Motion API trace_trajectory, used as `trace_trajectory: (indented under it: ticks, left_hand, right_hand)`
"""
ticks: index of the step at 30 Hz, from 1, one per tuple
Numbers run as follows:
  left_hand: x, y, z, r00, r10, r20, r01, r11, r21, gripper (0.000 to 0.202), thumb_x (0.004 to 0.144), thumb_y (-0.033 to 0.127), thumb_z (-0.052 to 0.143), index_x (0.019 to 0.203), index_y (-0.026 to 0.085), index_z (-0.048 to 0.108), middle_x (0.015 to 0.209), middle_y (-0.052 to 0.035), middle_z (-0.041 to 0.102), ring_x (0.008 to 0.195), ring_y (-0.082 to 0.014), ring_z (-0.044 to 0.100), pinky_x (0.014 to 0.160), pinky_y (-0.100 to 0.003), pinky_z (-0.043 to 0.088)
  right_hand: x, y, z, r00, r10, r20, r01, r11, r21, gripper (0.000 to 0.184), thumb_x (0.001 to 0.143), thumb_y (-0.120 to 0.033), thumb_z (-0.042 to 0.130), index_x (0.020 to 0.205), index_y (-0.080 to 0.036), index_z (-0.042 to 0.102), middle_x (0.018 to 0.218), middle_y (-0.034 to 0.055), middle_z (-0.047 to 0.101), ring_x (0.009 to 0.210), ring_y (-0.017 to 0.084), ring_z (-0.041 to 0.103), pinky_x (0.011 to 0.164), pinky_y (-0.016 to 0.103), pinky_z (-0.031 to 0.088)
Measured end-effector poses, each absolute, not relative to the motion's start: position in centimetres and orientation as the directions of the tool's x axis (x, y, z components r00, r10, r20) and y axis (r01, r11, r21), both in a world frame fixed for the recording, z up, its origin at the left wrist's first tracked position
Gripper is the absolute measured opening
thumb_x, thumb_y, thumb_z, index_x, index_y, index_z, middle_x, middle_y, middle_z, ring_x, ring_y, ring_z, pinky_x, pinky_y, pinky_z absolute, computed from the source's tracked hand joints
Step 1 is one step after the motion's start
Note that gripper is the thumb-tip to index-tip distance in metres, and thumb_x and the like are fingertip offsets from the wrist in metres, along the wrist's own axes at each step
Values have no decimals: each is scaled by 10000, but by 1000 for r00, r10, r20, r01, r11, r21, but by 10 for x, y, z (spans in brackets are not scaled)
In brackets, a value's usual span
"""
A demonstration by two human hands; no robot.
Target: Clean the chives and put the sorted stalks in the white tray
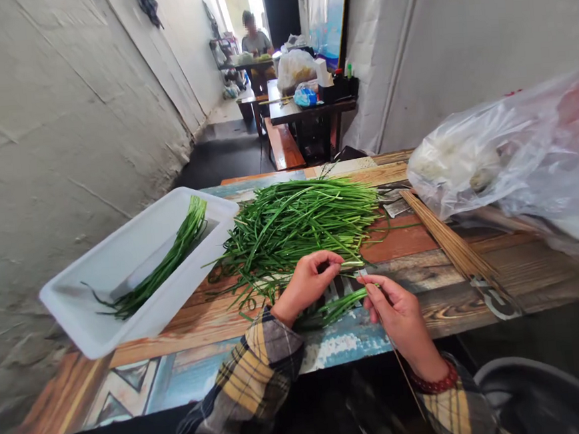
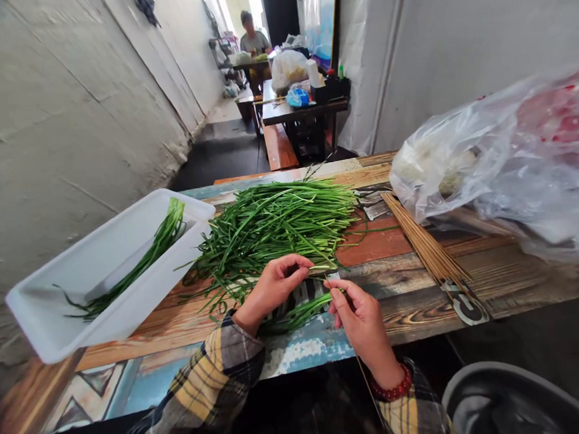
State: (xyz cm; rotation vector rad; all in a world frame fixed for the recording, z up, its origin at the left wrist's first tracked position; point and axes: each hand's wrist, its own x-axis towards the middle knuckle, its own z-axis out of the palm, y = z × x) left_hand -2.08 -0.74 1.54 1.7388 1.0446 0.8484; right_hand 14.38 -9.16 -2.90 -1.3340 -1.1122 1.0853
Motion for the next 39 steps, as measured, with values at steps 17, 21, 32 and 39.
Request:
trace_trajectory:
  ticks: [17,21,32,39]
  left_hand:
    - [-17,-14,8,452,892,-12,59,-16,998,184,768,258,598,830,100,670,647,6,576,575,-74,465,542,-183,356]
    - [-17,-14,9,432,902,-22,68,-8,998,184,733,272,634,801,104,668,636,14,557,568,-73,451,529,-183,343]
    - [-16,-11,7,364,931,-9,98,-29,995,179,736,284,627,691,111,618,587,32,485,537,-62,399,500,-178,309]
    - [-16,-11,6,376,927,-12,89,-23,996,167,741,270,626,729,103,631,608,19,511,548,-64,419,503,-175,324]
  right_hand:
    - [126,-83,-22,215,976,30,158,-4,-987,302,875,-420,526,1061,-200,619,589,-30,570,412,97,478,410,223,388]
    - [125,-83,-21,238,971,23,129,-8,-992,326,866,-424,542,1080,-182,591,583,-41,561,402,87,463,405,213,383]
    - [126,-84,-20,164,985,52,202,18,-979,354,881,-388,526,1134,-173,648,579,-34,561,395,74,467,412,202,391]
    - [126,-83,-18,168,985,39,195,5,-981,379,882,-373,520,1180,-172,640,561,-42,554,378,68,449,400,194,385]
